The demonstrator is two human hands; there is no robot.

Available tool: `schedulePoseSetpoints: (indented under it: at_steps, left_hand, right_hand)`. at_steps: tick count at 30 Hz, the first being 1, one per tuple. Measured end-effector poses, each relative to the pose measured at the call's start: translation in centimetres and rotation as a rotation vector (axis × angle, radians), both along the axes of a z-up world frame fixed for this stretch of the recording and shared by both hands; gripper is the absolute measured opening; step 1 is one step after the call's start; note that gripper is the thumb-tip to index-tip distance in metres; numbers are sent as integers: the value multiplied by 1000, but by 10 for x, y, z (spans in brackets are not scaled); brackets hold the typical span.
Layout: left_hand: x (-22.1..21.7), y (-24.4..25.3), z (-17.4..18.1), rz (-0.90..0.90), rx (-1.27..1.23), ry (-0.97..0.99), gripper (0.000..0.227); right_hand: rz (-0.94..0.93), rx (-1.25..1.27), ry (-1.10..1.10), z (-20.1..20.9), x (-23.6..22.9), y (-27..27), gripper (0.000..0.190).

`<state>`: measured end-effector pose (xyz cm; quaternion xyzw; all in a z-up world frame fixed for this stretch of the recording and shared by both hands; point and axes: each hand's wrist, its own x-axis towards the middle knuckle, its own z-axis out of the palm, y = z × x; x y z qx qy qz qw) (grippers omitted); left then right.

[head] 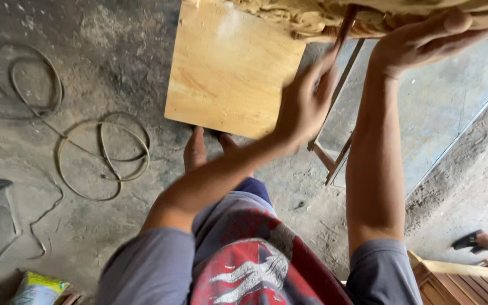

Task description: The person sands the carved wooden backrest of a chair using a strip of sandpaper, pulling it through the intricate openings and around the decorative elements.

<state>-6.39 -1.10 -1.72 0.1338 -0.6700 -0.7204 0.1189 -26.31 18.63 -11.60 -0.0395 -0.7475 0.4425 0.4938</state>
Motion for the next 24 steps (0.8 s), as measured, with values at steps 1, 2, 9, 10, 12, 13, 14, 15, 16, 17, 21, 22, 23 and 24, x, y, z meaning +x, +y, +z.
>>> schedulePoseSetpoints:
  at_steps: [1,2,9,10,12,13,14,15,16,17,21,22,23,24]
  left_hand:
    - [-10,0,5,-4,-1,14,35]
    - [-21,1,11,-49,-5,-94,38]
    - [31,10,33,129,-128,87,30]
    - [19,17,28,143,-126,51,30]
    - [-44,13,12,80,-40,-95,39]
    - [-27,14,14,80,-42,-92,39]
    - [9,14,20,58,-13,-62,37]
    - [39,16,26,37,16,-39,34]
    - [54,18,29,38,11,-44,34]
    - [62,19,30,88,3,59,31]
    - [-35,10,-7,0,203,-151,32]
    - [-32,8,-5,-3,201,-142,32]
    - [-18,6,-3,-20,175,-155,30]
    - [0,5,-1,-36,149,-167,29]
  right_hand:
    - [-4,-1,14,1,0,-1,89]
    - [54,-26,6,1,1,-2,87]
    - [57,13,67,-10,-2,-7,76]
    - [63,19,43,-11,11,-3,76]
    - [64,45,-7,-8,9,-6,78]
    - [65,54,-26,-7,6,-6,79]
    - [86,40,-1,-7,4,-8,79]
    - [97,31,6,-9,5,-8,80]
    - [109,21,12,-10,7,-9,80]
    - [138,-1,22,-9,5,-10,82]
    - [186,-58,11,-7,9,-13,84]
    - [191,-67,12,-4,6,-14,84]
    - [148,-32,9,-5,8,-14,83]
    - [125,-14,6,-4,10,-14,83]
